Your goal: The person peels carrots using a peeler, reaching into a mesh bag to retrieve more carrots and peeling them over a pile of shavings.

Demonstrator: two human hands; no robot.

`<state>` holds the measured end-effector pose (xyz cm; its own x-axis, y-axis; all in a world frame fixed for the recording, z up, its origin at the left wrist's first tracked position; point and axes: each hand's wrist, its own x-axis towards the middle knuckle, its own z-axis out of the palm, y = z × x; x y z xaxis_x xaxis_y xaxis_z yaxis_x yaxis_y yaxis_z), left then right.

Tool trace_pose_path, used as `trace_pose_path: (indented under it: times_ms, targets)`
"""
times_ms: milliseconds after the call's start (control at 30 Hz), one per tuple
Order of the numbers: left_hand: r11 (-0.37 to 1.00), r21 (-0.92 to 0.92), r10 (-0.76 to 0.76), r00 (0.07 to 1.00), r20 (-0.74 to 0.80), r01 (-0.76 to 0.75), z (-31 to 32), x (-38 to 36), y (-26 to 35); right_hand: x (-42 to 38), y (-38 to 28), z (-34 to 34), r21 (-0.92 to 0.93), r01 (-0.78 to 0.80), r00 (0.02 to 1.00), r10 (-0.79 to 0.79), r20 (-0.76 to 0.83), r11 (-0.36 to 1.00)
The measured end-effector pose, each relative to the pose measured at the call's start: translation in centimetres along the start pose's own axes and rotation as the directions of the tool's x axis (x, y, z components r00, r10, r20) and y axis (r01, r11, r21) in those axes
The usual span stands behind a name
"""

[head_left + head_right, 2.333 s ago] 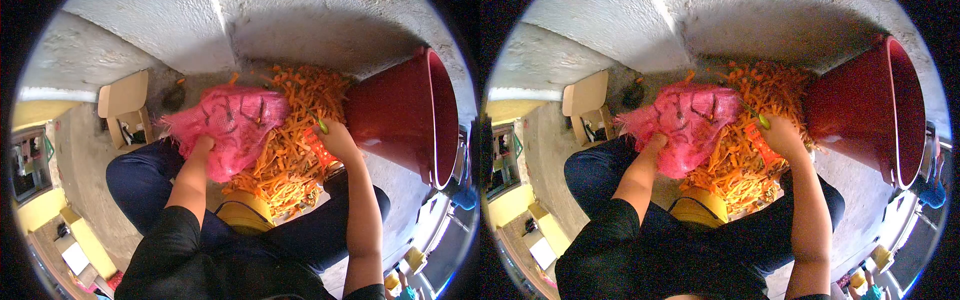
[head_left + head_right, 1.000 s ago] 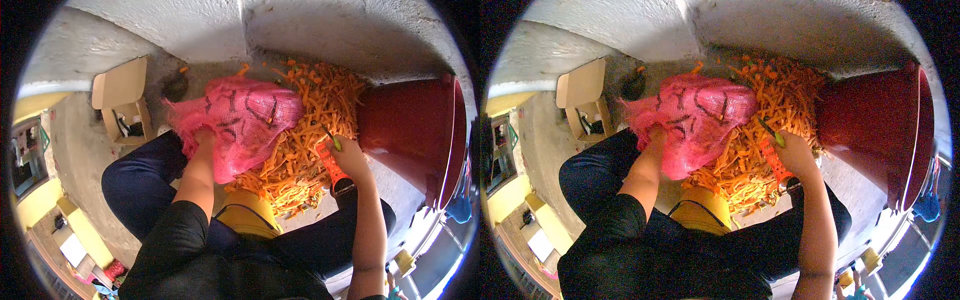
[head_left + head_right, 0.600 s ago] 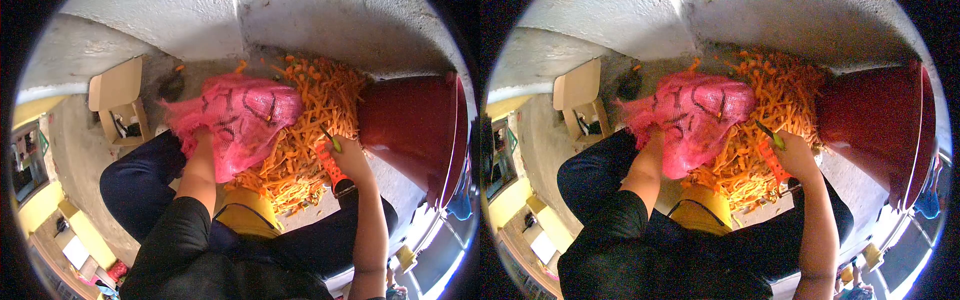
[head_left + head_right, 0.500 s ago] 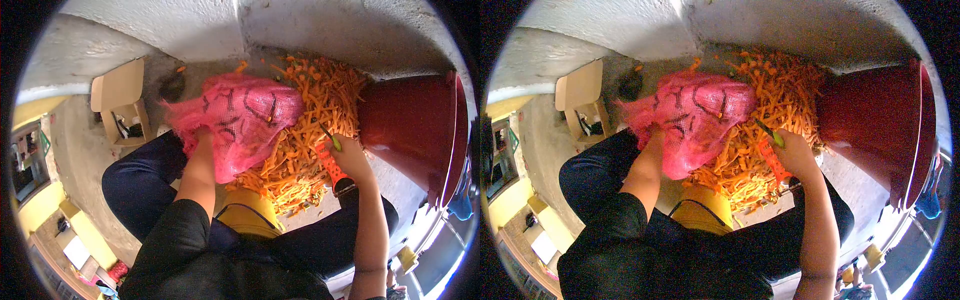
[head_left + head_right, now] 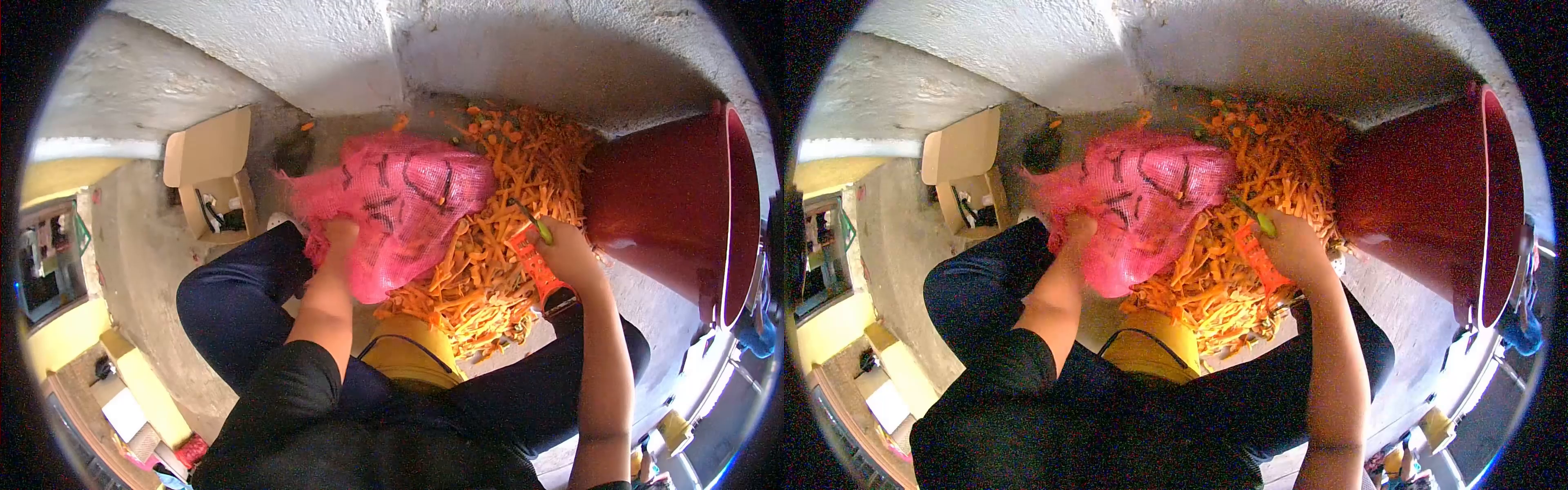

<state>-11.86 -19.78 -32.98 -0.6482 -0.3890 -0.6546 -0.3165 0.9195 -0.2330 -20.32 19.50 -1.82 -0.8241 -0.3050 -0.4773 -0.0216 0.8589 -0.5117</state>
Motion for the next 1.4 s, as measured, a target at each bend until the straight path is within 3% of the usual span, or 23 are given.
trace_pose_path:
  times_ms: [67, 133, 200, 267, 367, 533, 633, 667, 733, 800, 833, 867, 967, 1067, 1167, 1233, 1300, 1333, 1400]
  targets:
    - [0.972, 0.07, -0.215, 0.969, -0.118, 0.224, -1.7, -3.8, 2.6, -0.2, -0.1, -0.1, 0.008, -0.002, 1.0, 0.002, 0.0, 1.0]
    - [0.982, 0.152, -0.081, 0.977, -0.195, 0.112, -0.9, -6.3, 3.8, -0.3, 0.0, -0.2, 0.014, -0.014, 1.0, 0.014, -0.005, 1.0]
    - [0.986, 0.141, -0.059, 0.977, -0.204, 0.089, 0.7, -5.9, 4.7, -0.3, 0.1, -0.3, -0.005, -0.015, 1.0, 0.015, -0.007, 1.0]
    - [0.986, 0.035, -0.155, 0.977, -0.146, 0.162, 3.9, -3.7, 5.8, -0.3, 0.3, -0.4, -0.01, -0.02, 1.0, 0.02, -0.007, 1.0]
    - [0.984, -0.009, -0.177, 0.984, 0.0, 0.177, 2.9, -2.9, 5.9, -0.1, 0.0, -0.4, -0.006, -0.049, 0.999, 0.049, 0.019, 0.999]
    - [0.975, -0.181, -0.115, 0.991, 0.07, 0.126, 1.1, -1.4, 4.1, 0.2, -0.5, -1.1, -0.001, -0.081, 0.994, 0.081, 0.07, 0.997]
    - [0.915, -0.391, -0.074, 0.993, 0.087, 0.103, -0.2, -0.8, 2.9, 0.0, -0.6, -1.2, -0.018, -0.072, 0.996, 0.073, 0.052, 0.997]
    - [0.858, -0.502, -0.074, 0.993, 0.094, 0.112, -0.7, -0.5, 2.6, 0.0, -0.4, -1.1, -0.011, -0.036, 0.999, 0.036, 0.023, 0.999]
    - [0.616, -0.773, -0.067, 0.988, 0.142, 0.153, -2.2, -0.6, 2.2, -0.3, 0.2, -0.8, 0.007, 0.033, 0.999, -0.033, -0.037, 0.999]
    - [0.146, -0.949, -0.02, 0.96, 0.28, 0.28, -3.2, -2.3, 1.5, -0.6, 0.5, -1.0, 0.021, 0.011, 0.999, -0.01, -0.038, 1.0]
    - [-0.101, -0.934, 0.012, 0.939, 0.344, 0.344, -3.7, -3.4, 1.1, -0.7, 0.5, -1.3, 0.025, 0.003, 0.999, -0.002, -0.044, 1.0]
    - [-0.246, -0.896, 0.051, 0.928, 0.37, 0.37, -4.0, -4.8, 1.0, -0.8, 0.4, -1.5, 0.018, 0.022, 0.998, -0.021, -0.061, 1.0]
    - [-0.394, -0.817, 0.165, 0.907, 0.387, 0.421, -6.9, -9.4, 1.1, -1.6, -0.1, -2.0, -0.004, 0.06, 0.995, -0.06, -0.085, 0.998]
    - [-0.366, -0.823, 0.283, 0.894, 0.347, 0.435, -12.6, -16.0, 2.1, -2.4, -0.4, -2.2, -0.019, 0.076, 0.993, -0.078, -0.091, 0.997]
    - [-0.096, -0.989, 0.421, 0.905, 0.064, 0.114, -11.5, -16.5, 1.0, -3.0, 0.0, -1.9, -0.038, 0.12, 0.986, -0.123, -0.113, 0.992]
    - [0.278, -0.956, 0.354, 0.935, 0.012, -0.093, -14.6, -20.0, 0.1, -3.7, -0.1, -1.9, -0.053, 0.14, 0.984, -0.145, -0.105, 0.989]
    - [0.615, -0.708, 0.288, 0.935, -0.208, -0.347, -16.5, -23.3, -1.6, -4.3, 0.4, -1.7, -0.054, 0.15, 0.98, -0.156, -0.122, 0.987]
    - [0.761, -0.522, 0.25, 0.916, -0.314, -0.386, -17.4, -25.0, -2.4, -4.5, 0.7, -1.6, -0.055, 0.158, 0.978, -0.164, -0.131, 0.986]
    - [0.918, -0.279, 0.22, 0.946, -0.239, -0.283, -21.2, -31.3, -3.5, -5.0, 1.0, -1.5, -0.036, 0.135, 0.979, -0.139, -0.15, 0.99]
